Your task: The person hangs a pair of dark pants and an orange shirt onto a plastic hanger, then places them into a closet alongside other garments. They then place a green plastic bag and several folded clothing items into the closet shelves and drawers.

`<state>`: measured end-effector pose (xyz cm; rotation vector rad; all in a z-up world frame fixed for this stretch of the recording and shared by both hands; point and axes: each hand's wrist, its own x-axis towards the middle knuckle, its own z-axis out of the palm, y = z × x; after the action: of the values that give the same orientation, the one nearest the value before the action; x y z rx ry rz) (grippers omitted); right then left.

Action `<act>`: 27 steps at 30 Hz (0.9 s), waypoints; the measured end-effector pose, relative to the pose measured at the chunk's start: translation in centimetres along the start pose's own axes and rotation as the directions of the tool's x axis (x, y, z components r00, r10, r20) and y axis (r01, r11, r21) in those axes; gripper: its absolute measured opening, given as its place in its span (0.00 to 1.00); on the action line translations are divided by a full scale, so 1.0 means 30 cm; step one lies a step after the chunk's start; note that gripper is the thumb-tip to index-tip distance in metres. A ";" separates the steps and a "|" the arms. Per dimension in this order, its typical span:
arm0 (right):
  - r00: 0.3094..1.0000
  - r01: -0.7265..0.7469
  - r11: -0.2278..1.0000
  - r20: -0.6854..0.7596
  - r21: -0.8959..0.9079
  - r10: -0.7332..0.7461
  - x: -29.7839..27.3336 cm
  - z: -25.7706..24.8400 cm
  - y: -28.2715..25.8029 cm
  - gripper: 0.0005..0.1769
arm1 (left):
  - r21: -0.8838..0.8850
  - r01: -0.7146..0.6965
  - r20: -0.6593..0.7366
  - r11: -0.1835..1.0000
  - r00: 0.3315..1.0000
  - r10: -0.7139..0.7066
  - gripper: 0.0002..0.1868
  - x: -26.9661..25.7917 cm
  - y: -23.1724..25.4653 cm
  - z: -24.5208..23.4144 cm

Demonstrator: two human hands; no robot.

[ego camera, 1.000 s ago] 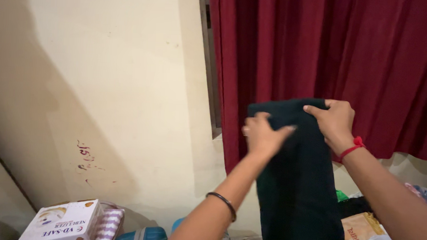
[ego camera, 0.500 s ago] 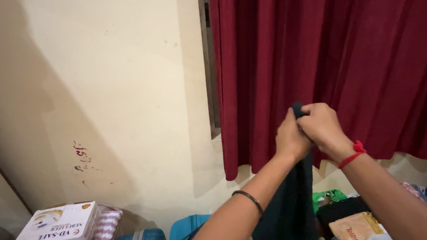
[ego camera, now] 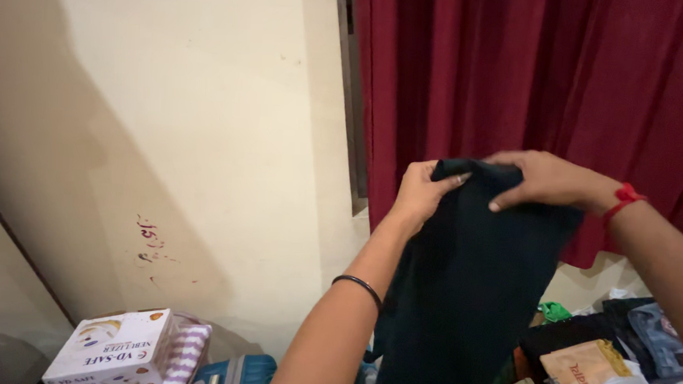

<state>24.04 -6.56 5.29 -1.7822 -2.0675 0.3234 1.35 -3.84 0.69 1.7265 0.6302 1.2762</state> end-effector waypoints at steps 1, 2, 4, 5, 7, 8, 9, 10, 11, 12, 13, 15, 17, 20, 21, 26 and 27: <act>0.999 -0.018 1.000 0.040 -0.007 0.018 0.012 0.001 0.020 0.38 | 0.019 0.001 -0.018 1.000 1.000 -0.001 0.07 -0.003 0.008 -0.020; 0.996 -0.036 0.999 0.079 -0.015 0.037 0.021 -0.004 0.053 0.34 | 0.039 0.003 -0.036 0.999 0.999 -0.002 0.07 -0.006 0.014 -0.040; 0.994 -0.018 1.000 0.104 -0.023 0.021 0.047 -0.010 0.134 0.29 | 0.036 0.005 -0.067 0.999 0.998 -0.003 0.07 -0.014 0.023 -0.085; 0.996 0.016 1.000 0.090 -0.025 -0.013 0.062 -0.014 0.172 0.28 | 0.013 0.004 -0.079 1.000 0.997 -0.003 0.07 -0.018 0.027 -0.110; 0.999 0.026 0.999 0.038 0.018 -0.027 0.089 -0.007 0.217 0.25 | -0.001 0.012 -0.109 1.000 0.994 -0.012 0.08 -0.032 0.037 -0.153; 1.000 0.004 0.998 0.001 0.063 -0.004 0.090 -0.001 0.225 0.24 | 0.008 0.022 -0.126 1.000 0.992 -0.020 0.08 -0.042 0.042 -0.172; 0.999 -0.018 0.994 -0.035 0.108 0.022 0.083 0.005 0.221 0.23 | 0.016 0.031 -0.143 0.999 0.989 -0.029 0.08 -0.051 0.048 -0.186; 0.997 -0.003 0.981 -0.081 0.195 0.019 0.070 0.013 0.207 0.21 | 0.028 0.040 -0.151 0.999 0.988 -0.035 0.09 -0.055 0.056 -0.192; 0.992 0.017 0.960 -0.126 0.281 0.019 0.058 0.025 0.182 0.20 | 0.040 0.050 -0.160 0.998 0.986 -0.043 0.09 -0.056 0.064 -0.199; 0.985 0.041 0.931 -0.170 0.363 0.023 0.045 0.034 0.153 0.19 | 0.053 0.059 -0.169 0.997 0.984 -0.050 0.09 -0.058 0.072 -0.203; 0.977 0.034 0.940 -0.209 0.339 0.040 0.034 0.040 0.122 0.19 | 0.078 0.015 -0.151 0.997 0.989 -0.003 0.09 -0.064 0.078 -0.208; 0.956 0.018 0.957 -0.287 0.288 0.068 0.010 0.051 0.066 0.19 | 0.126 -0.075 -0.111 0.989 0.990 0.090 0.08 -0.080 0.092 -0.216; 0.925 0.005 0.974 -0.371 0.225 0.081 -0.012 0.063 0.026 0.15 | 0.239 -0.080 -0.160 0.968 0.980 0.120 0.07 -0.094 0.103 -0.200; 0.837 -0.002 0.971 -0.530 0.239 0.133 -0.040 0.108 -0.007 0.15 | 0.349 -0.079 -0.202 0.934 0.967 0.157 0.08 -0.090 0.124 -0.149; 0.796 -0.005 0.965 -0.584 0.261 0.162 -0.054 0.137 -0.008 0.15 | 0.372 -0.078 -0.209 0.925 0.964 0.165 0.08 -0.083 0.129 -0.127; 0.376 0.002 0.999 -0.926 0.036 0.032 -0.117 0.415 -0.031 0.41 | 0.459 -0.069 -0.224 0.886 0.956 0.190 0.10 -0.063 0.136 -0.051; 0.337 -0.018 0.999 -0.940 0.050 0.053 -0.130 0.467 -0.044 0.46 | 0.476 -0.053 -0.233 0.878 0.955 0.184 0.10 -0.065 0.134 -0.043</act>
<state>17.22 -9.50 -7.30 -1.3940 -1.1058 -0.5957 -0.91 -6.92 3.33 2.0158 1.0773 1.5579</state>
